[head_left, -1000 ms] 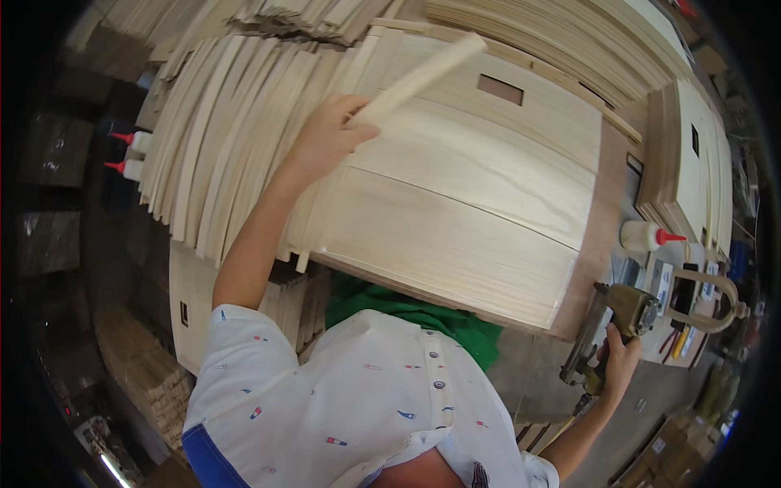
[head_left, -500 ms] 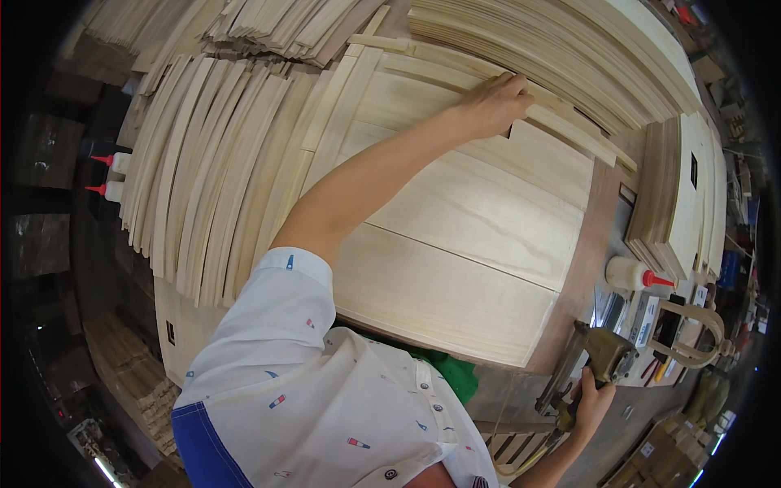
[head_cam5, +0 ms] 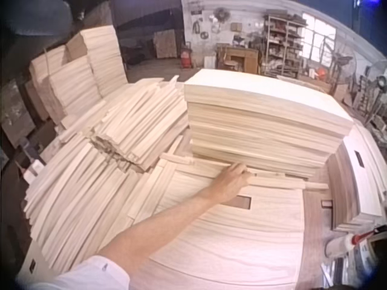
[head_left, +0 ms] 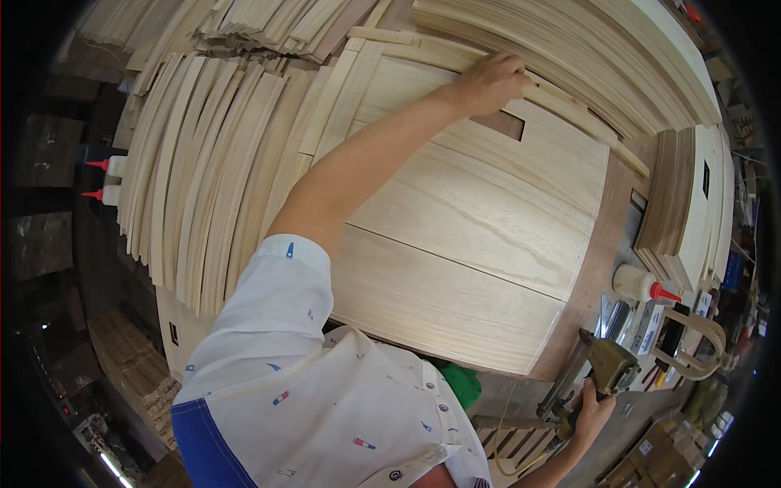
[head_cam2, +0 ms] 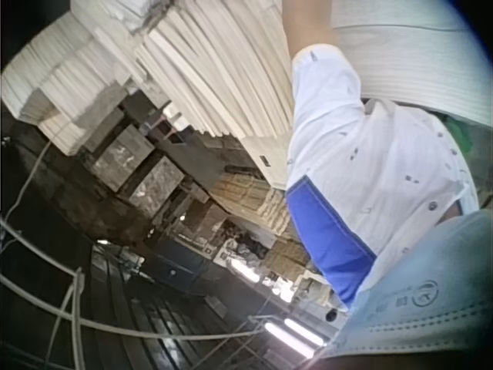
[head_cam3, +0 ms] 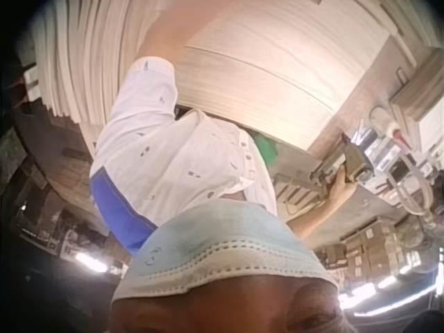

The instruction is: Assembling wooden furniture panels using adhesive and a pneumatic nail gun.

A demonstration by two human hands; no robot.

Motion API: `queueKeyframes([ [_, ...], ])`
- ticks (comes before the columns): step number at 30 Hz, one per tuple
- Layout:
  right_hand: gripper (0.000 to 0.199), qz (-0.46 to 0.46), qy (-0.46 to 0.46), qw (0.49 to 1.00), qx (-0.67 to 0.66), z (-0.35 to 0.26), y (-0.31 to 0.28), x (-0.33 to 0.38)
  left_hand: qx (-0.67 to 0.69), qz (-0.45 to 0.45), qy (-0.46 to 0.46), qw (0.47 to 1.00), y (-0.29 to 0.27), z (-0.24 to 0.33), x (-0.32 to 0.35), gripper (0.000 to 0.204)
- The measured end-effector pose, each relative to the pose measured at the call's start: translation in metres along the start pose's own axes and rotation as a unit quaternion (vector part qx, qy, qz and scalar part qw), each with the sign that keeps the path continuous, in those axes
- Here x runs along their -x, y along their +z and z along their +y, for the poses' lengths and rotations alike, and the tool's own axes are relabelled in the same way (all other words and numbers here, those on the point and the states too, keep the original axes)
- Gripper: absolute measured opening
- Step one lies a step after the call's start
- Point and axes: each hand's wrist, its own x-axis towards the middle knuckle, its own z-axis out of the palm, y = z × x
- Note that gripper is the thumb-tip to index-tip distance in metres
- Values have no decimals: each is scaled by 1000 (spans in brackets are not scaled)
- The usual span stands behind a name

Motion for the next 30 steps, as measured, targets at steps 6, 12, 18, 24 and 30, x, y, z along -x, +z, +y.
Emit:
queueKeyframes([
  [6, 21, 58, 4, 998, 9, -5, 1, 11, 25, -13, 18, 999, 9, 3, -6, 21],
  [12, 16, 12, 24, 999, 29, -12, 6, 5, -20, -39, 0, 999, -3, -7, 14, 16],
  [18, 17, 11, 20, 1000, 11, -12, -1, 9, -7, -29, -42, 999, 4, 5, 8, 18],
  [24, 15, 4, 26, 999, 27, -27, -6, 2, -38, -30, -77, 996, 12, -12, 9, 22],
  [30, 19, -18, -67, 998, 10, -97, -5, -23, -31, -59, -98, 993, 4, -19, 14, 23],
])
